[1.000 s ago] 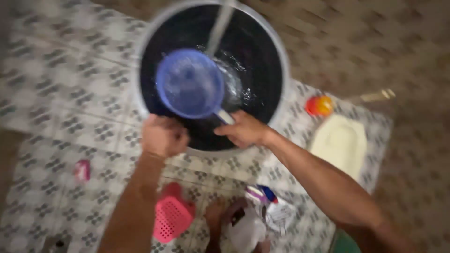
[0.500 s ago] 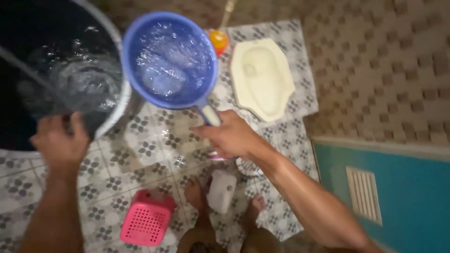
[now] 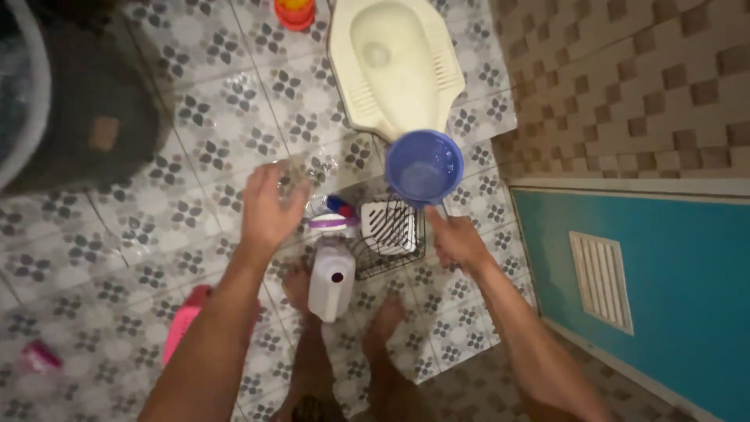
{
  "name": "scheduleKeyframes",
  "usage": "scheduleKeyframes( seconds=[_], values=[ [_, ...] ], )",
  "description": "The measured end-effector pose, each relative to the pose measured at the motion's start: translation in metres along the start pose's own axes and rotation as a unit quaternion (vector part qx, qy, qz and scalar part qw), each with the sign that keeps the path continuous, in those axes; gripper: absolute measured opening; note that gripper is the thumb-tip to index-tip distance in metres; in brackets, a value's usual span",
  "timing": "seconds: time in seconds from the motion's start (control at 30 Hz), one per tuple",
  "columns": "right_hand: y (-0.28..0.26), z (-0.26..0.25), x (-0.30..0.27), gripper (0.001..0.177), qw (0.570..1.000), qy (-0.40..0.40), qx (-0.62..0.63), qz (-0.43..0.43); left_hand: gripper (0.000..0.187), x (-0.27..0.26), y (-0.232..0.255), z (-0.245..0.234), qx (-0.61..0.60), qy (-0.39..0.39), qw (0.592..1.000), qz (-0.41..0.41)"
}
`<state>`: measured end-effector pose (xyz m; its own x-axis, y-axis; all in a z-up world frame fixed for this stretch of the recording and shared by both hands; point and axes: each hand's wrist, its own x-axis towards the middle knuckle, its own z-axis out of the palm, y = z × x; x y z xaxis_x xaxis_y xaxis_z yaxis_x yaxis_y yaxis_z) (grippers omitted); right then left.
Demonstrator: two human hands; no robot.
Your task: Cleaning a bathroom by clearing the floor, scrubbing the squat toilet, and rinsing with water
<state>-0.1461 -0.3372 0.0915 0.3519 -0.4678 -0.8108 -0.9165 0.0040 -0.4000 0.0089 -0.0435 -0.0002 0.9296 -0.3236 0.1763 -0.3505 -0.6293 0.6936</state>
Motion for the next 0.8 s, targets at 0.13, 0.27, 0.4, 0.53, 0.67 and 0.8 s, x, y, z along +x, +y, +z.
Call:
scheduleKeyframes(
  seconds=[0.13, 0.27, 0.4, 0.53, 0.67, 0.8],
  values=[
    [0.039, 0.004, 0.045, 0.052, 0.999, 0.023, -0.028, 0.039, 0.046, -0.022, 0.011, 0.032, -0.045, -0.059, 0.997, -0.036],
    [0.083, 0.022, 0.108, 0.053, 0.994, 0.030, -0.040, 0.095, 0.052, -0.026, 0.008, 0.041, -0.032, -0.107, 0.992, -0.064],
    [0.105, 0.037, 0.154, 0.058, 0.994, 0.045, -0.012, 0.098, 0.054, -0.018, 0.009, 0.033, -0.031, -0.150, 0.985, -0.076],
    [0.113, 0.036, 0.176, 0.068, 0.991, 0.106, -0.041, 0.065, 0.055, -0.012, -0.006, 0.036, 0.008, -0.176, 0.982, -0.067],
    [0.105, 0.001, 0.195, 0.071, 0.980, 0.116, -0.158, 0.043, 0.055, -0.003, -0.003, 0.043, 0.029, -0.158, 0.987, -0.018],
    [0.118, -0.043, 0.243, 0.067, 0.971, 0.143, -0.189, 0.044, 0.056, 0.002, 0.003, 0.074, 0.040, -0.118, 0.992, 0.004]
  ],
)
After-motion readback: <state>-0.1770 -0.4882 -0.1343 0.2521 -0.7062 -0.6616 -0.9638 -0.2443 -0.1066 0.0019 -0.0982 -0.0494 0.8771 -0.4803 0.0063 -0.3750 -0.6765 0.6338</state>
